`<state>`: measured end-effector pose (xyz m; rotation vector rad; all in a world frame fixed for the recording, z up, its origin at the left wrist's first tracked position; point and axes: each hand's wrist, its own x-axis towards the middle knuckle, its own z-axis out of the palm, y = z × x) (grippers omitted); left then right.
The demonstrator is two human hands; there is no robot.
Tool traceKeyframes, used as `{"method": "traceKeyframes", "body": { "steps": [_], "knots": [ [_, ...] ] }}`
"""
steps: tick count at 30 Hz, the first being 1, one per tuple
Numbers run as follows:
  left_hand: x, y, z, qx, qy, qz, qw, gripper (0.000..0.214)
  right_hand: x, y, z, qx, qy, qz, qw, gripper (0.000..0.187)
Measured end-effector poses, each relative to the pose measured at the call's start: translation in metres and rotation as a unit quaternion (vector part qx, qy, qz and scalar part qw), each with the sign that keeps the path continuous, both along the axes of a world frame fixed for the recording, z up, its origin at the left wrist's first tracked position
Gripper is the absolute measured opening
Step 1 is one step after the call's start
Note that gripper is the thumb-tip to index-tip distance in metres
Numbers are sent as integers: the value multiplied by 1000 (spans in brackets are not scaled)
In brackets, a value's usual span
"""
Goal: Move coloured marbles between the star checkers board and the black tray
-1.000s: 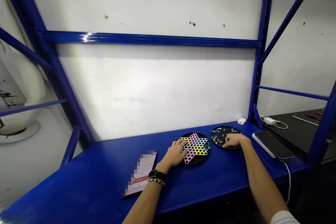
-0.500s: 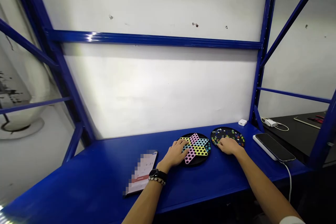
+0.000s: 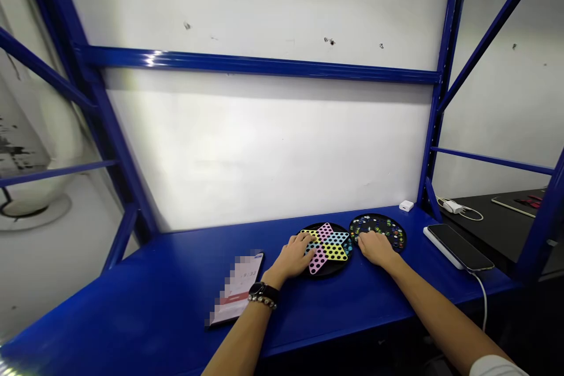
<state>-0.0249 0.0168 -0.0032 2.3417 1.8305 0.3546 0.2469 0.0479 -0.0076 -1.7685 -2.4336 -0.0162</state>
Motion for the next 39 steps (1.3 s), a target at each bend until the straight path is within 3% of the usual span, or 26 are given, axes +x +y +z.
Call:
{"method": "traceKeyframes", "body": {
  "steps": [6,8,10,12,15,16,17,21,23,24,26,28,30,32,36,39],
  "knots": [
    [-1,2,-2,9,3,-2,1000,43,3,8,-5,-9,58,-14,998,40],
    [-2,2,-3,13,4,-2,1000,43,8,15,-7,-7,141,-21,990,39],
    [-2,2,-3,14,5,-1,1000,42,14,24,-6,-6,276,-30,961,42],
    [-1,2,-4,16,7,2,1000,42,22,35,-4,-46,454,-46,889,42],
    [-1,1,-4,22,9,2,1000,41,35,54,2,-157,676,-73,716,37],
    [0,0,-4,22,9,3,1000,41,39,61,5,-175,701,-84,687,34],
    [0,0,-3,20,8,2,1000,41,41,67,7,-173,699,-97,687,32],
    [0,-1,-2,18,6,3,1000,41,37,89,13,-103,581,-145,794,29],
    [0,-2,-2,21,6,3,1000,41,28,95,11,-77,547,-150,820,28],
    [0,-2,-1,21,5,3,1000,41,23,98,9,-61,506,-152,847,27],
    [0,-4,0,20,2,5,1000,40,13,101,2,-31,357,-154,921,26],
    [0,-5,1,18,-2,5,1000,39,6,101,-5,-12,175,-144,974,33],
    [0,-6,2,17,-3,3,1000,40,1,101,-10,-10,65,-123,990,41],
    [0,-6,2,19,-3,3,1000,40,-1,100,-13,-12,24,-103,994,46],
    [1,-5,1,17,-3,2,1000,41,-5,101,-13,-26,12,-82,996,53],
    [1,-6,2,13,-7,1,1000,41,-5,104,-14,-27,27,-63,997,49]
  ]
}}
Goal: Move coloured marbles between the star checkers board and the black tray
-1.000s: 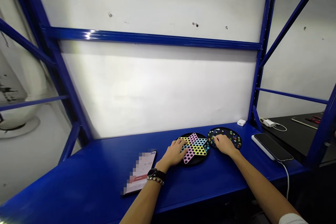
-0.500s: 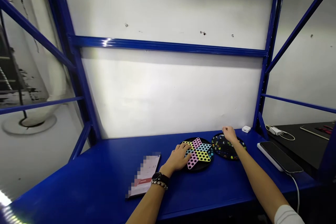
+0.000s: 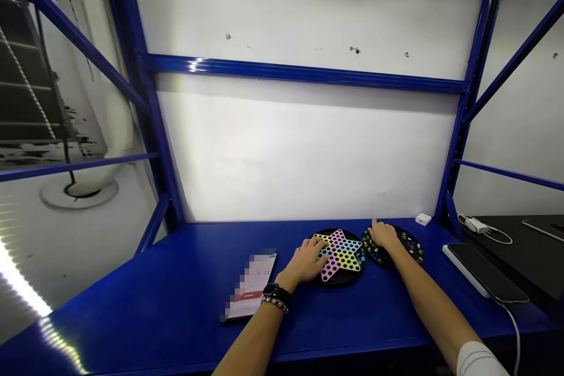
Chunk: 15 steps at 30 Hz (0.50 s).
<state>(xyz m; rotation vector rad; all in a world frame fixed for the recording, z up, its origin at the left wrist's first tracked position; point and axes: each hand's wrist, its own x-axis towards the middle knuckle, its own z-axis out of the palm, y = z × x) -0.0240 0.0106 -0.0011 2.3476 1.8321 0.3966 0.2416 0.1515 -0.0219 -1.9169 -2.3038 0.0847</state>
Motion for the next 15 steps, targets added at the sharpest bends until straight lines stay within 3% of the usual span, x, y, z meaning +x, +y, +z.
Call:
{"method": "traceKeyframes", "body": {
  "steps": [7,11,15],
  "knots": [
    [-1,1,-2,7,3,0,1000,41,0,-6,6,29,48,16,998,36],
    [1,0,0,3,4,2,1000,41,-27,-19,17,52,118,70,989,32],
    [3,-3,4,0,6,1,1000,42,-58,-31,15,15,78,130,988,27]
  ]
}}
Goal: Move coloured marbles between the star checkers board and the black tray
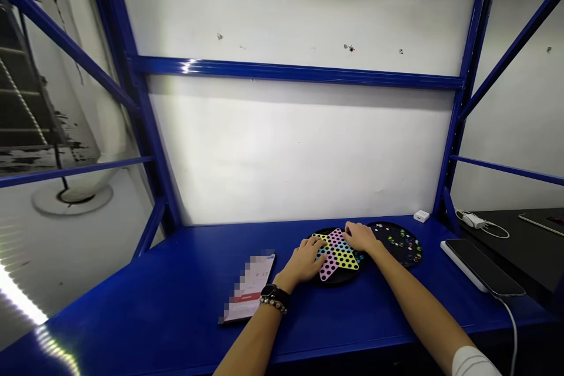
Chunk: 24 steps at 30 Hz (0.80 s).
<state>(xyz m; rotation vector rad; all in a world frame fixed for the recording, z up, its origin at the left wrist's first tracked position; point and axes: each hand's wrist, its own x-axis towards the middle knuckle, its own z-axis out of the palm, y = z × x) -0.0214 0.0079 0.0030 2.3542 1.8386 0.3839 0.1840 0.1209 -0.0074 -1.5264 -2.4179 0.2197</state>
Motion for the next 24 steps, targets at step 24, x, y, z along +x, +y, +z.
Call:
{"method": "traceKeyframes", "body": {
  "steps": [24],
  "knots": [
    [-5,7,-8,12,9,1,1000,42,-24,4,-10,-51,-10,37,998,49]
  ]
}}
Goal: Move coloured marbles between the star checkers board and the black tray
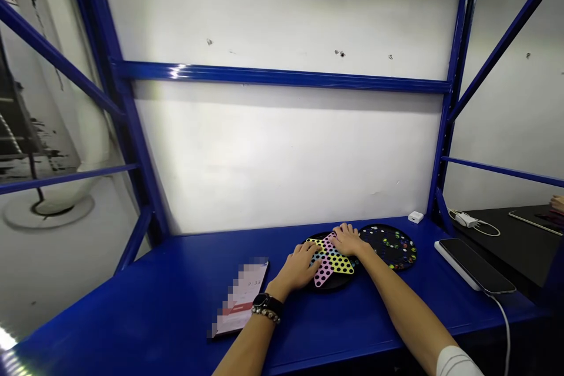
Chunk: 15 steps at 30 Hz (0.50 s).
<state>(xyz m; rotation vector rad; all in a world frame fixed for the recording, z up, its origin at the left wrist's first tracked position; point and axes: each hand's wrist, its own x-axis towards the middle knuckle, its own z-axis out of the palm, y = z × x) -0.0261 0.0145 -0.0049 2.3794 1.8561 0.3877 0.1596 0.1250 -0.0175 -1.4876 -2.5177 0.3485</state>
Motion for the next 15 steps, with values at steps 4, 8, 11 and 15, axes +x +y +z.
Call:
{"method": "traceKeyframes", "body": {
  "steps": [4,8,11,15],
  "knots": [
    [0,-2,2,-8,-11,-3,1000,42,24,5,17,-12,96,-19,995,52],
    [2,-3,4,-17,-11,1,1000,43,86,9,30,-9,262,-43,964,36],
    [3,-3,5,-13,-11,3,1000,42,140,13,22,3,232,-79,970,17],
    [3,-2,4,-11,-11,4,1000,42,188,12,7,-61,237,-83,966,15]
  ]
}}
